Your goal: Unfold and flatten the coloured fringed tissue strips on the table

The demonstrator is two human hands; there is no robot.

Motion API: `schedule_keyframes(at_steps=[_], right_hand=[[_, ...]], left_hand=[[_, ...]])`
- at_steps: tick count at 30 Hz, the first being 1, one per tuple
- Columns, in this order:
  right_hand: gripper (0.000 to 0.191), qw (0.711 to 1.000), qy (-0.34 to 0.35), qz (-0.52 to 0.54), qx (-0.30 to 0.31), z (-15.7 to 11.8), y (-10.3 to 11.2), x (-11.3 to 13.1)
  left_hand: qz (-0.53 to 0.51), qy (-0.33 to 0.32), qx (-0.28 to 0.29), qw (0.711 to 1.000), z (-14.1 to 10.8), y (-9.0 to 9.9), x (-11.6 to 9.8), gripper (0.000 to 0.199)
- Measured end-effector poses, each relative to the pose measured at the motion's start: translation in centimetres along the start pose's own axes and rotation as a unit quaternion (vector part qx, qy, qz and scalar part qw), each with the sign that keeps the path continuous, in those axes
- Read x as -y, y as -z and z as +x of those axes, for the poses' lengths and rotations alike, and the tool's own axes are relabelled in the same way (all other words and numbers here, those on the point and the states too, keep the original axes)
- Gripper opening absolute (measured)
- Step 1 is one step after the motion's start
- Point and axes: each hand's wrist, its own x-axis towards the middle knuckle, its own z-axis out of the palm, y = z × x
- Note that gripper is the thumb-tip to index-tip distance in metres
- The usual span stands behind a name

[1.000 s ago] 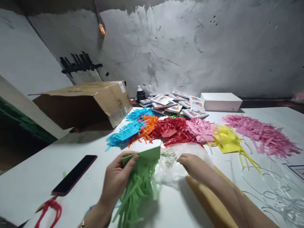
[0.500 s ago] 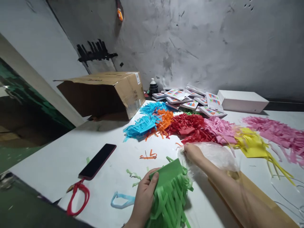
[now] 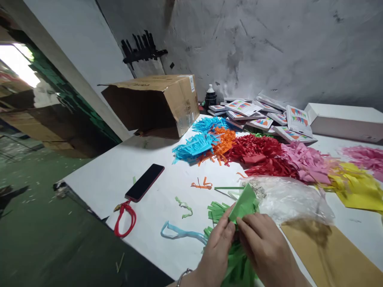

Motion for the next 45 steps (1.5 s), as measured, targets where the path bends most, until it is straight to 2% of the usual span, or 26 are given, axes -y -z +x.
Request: schedule_keyframes(at_steps=[3,6,8,10,12,15,17,19,23,25,28,33,38,39,41,44,45], right_hand=[[0.012,0.987,-0.119,0.112,-0.004,-0.5,0.6,-1.0],[0.019,0.938,-0.244,0.242,0.050,-0.8,1.4,-2.3],[0.024,0.905,-0.290,0.298,0.088,-0.9,1.8,-2.9],[0.021,0.900,-0.304,0.299,0.095,-1.1,1.9,-3.1],[0.011,0.927,-0.280,0.243,0.058,-1.5,1.7,-3.0],[0.022,0.979,-0.158,0.129,0.004,-2.1,1.6,-2.4],[0.024,0.994,-0.085,0.072,0.010,-2.3,1.6,-1.9],[0.021,0.998,-0.062,0.024,0.022,-2.3,1.6,-1.6],[0.017,0.998,-0.049,-0.038,0.005,-2.4,1.3,-1.5],[0.019,0.998,-0.058,-0.027,-0.002,-2.5,1.1,-1.6],[0.015,0.992,-0.119,0.039,0.010,-2.7,1.2,-1.9],[0.018,0.948,-0.256,0.182,0.044,-2.3,1.8,-2.5],[0.027,0.899,-0.313,0.295,0.082,-1.8,2.8,-3.5],[0.027,0.900,-0.309,0.295,0.083,-1.8,3.0,-3.6],[0.022,0.925,-0.278,0.252,0.063,-1.8,3.3,-3.4],[0.005,0.982,-0.168,0.084,-0.014,-2.2,3.1,-2.8],[0.014,0.992,-0.125,0.020,-0.028,-2.4,2.9,-2.6]], left_hand=[[-0.037,0.019,0.052,0.998,0.0,-0.6,0.3,0.054],[0.012,0.014,0.072,0.997,0.5,-0.7,0.3,0.049],[0.075,-0.006,0.062,0.995,0.8,-0.7,0.1,0.044],[0.121,-0.024,0.052,0.991,1.1,-0.7,0.0,0.041],[0.143,-0.024,0.059,0.988,1.2,-0.8,-0.1,0.041],[0.170,-0.015,0.039,0.985,1.2,-0.9,0.1,0.043],[0.184,-0.022,0.020,0.982,1.2,-0.9,0.4,0.042],[0.181,-0.032,0.027,0.982,1.3,-0.9,0.5,0.040],[0.193,-0.042,0.050,0.979,1.3,-1.2,0.4,0.035],[0.202,-0.046,0.058,0.977,1.3,-1.3,0.3,0.035],[0.183,-0.047,0.073,0.979,1.2,-1.4,0.4,0.034],[0.172,-0.049,0.061,0.982,1.3,-1.1,0.9,0.036],[0.258,-0.108,0.072,0.957,1.8,-0.9,0.1,0.029],[0.280,-0.121,0.079,0.949,1.9,-0.9,-0.2,0.029],[0.330,-0.148,0.089,0.928,2.1,-1.0,-0.9,0.029],[0.393,-0.185,0.104,0.895,2.1,-1.4,-1.6,0.029],[0.407,-0.201,0.113,0.884,2.0,-1.6,-1.7,0.029]])
